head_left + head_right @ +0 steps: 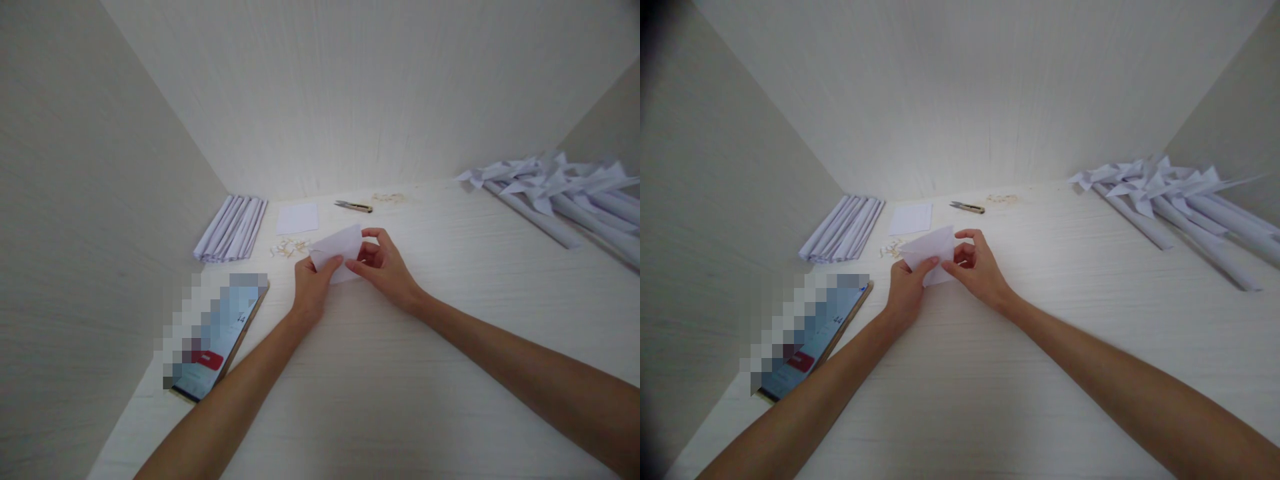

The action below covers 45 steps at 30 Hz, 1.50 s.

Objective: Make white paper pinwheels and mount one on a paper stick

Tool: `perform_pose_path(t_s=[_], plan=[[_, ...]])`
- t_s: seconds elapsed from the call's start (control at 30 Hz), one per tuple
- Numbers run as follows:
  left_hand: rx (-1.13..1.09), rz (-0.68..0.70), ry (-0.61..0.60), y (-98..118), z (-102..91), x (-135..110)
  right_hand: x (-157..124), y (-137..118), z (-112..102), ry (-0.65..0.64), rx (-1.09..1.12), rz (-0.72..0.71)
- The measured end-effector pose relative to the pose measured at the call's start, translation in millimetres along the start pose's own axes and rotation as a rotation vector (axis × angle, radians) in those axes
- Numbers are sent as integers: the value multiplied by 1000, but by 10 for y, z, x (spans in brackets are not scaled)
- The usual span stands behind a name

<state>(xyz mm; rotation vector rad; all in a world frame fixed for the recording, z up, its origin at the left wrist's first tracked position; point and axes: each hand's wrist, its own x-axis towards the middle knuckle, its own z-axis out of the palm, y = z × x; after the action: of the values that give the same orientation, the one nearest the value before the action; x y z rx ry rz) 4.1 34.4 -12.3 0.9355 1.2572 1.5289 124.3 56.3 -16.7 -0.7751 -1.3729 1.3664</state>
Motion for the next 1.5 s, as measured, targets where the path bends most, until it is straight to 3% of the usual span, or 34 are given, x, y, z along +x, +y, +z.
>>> perform_pose_path(t_s=[0.2,0.57,0.7,0.87,1.03,1.37,1.5], plan=[[-56,-59,-49,-7,18,-20,1,-54,8,64,71,-5],[65,2,-42,-84,-43,50,3,-38,-25,68,-50,-48],[-39,-5,24,-53,-24,48,-11,-55,-11,110,-53,-84],[-216,15,104,16,7,48,-43,-33,6,33,40,-157],[-260,9,101,34,21,44,-36,24,8,-51,-138,-144],[-200,12,76,14,10,49,-13,-35,15,32,-79,-142],[-152,19,47,13,13,36,-8,-23,23,39,-45,-81]])
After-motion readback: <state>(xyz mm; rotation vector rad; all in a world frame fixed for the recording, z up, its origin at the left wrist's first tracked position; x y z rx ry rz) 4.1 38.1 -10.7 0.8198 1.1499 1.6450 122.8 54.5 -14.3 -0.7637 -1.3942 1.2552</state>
